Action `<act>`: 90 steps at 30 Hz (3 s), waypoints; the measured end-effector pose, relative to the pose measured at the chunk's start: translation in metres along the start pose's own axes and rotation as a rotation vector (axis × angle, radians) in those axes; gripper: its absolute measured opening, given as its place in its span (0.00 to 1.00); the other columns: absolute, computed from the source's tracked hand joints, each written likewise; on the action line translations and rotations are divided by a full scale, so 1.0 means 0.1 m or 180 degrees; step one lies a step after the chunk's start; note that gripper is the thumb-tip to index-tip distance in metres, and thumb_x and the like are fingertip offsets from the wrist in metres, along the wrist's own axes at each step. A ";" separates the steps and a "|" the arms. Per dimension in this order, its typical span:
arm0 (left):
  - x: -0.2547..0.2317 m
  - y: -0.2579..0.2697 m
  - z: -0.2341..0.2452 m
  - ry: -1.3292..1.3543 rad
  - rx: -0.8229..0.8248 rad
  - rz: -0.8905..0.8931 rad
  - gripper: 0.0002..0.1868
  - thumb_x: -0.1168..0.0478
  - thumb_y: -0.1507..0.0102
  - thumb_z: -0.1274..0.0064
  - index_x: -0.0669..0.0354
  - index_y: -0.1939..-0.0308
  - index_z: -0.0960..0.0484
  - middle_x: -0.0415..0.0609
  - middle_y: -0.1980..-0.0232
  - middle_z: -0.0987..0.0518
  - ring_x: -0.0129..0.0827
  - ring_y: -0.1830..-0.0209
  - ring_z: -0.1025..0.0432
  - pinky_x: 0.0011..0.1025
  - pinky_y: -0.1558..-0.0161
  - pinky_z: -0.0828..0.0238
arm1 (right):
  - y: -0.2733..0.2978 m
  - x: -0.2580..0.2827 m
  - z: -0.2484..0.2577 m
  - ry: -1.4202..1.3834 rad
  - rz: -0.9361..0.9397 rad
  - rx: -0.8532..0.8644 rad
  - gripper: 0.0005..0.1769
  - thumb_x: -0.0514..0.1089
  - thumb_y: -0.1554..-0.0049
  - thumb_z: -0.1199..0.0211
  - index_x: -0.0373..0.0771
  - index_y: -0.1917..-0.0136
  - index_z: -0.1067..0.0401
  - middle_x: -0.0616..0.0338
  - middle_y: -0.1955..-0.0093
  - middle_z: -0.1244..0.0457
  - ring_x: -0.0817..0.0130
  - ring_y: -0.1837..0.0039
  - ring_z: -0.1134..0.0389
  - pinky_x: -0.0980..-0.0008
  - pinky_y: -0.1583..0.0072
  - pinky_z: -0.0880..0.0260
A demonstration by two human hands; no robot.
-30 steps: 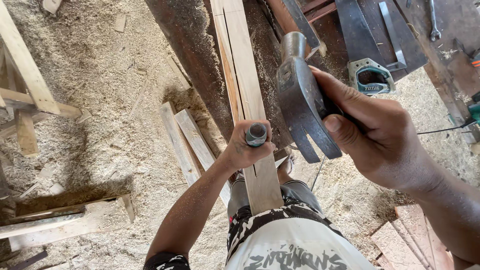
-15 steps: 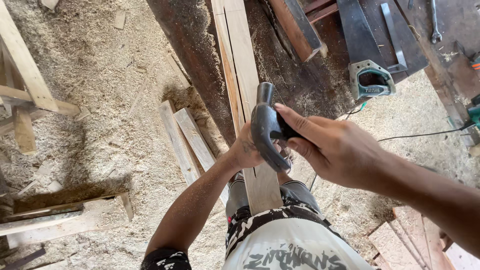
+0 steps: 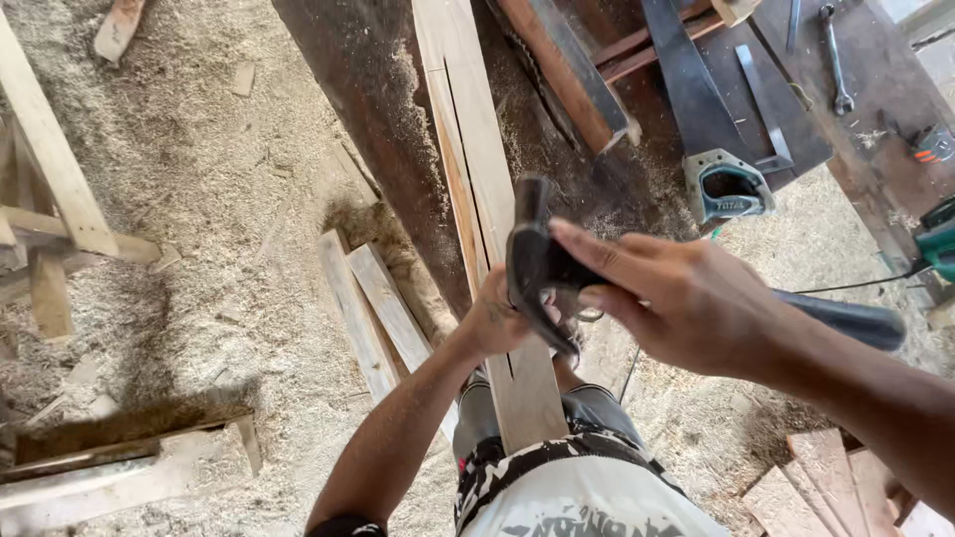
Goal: The person uses a chisel and hammer to carve a groove into a long wooden plank on a workbench. They repeatedly position the chisel and strike it with the hammer to remove wood chips along the plank's length.
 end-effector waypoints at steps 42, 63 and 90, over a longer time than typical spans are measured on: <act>-0.80 0.84 0.04 -0.0333 -0.0996 -0.0864 0.15 0.64 0.42 0.42 0.66 0.55 0.27 0.37 0.77 0.26 0.22 0.82 0.31 0.25 0.81 0.30 | 0.79 -0.55 0.07 -0.2294 -0.0692 -0.0916 0.26 0.41 0.31 0.51 0.35 0.21 0.42 0.60 0.65 0.33 0.85 0.73 0.42 0.81 0.72 0.40; 0.15 0.45 0.67 -0.1359 -0.1213 0.0472 0.13 0.61 0.43 0.37 0.62 0.57 0.19 0.42 0.67 0.21 0.22 0.71 0.28 0.24 0.70 0.28 | 0.02 0.33 0.09 -0.1080 0.0365 -0.0822 0.31 0.46 0.29 0.43 0.40 0.18 0.48 0.55 0.52 0.31 0.68 0.59 0.27 0.67 0.56 0.25; 0.34 0.04 0.44 -0.0834 -0.0796 -0.0085 0.10 0.59 0.37 0.38 0.55 0.67 0.25 0.35 0.71 0.26 0.20 0.73 0.29 0.24 0.70 0.33 | -0.30 0.02 0.59 -0.0135 0.0346 -0.0441 0.27 0.44 0.29 0.53 0.40 0.19 0.48 0.58 0.59 0.32 0.75 0.72 0.40 0.75 0.70 0.39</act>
Point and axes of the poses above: each hand's wrist, its own y-axis away from the middle knuckle, its own z-axis out of the back of the hand, x = y × z, the point moved 6 cm from there along -y, towards the middle knuckle
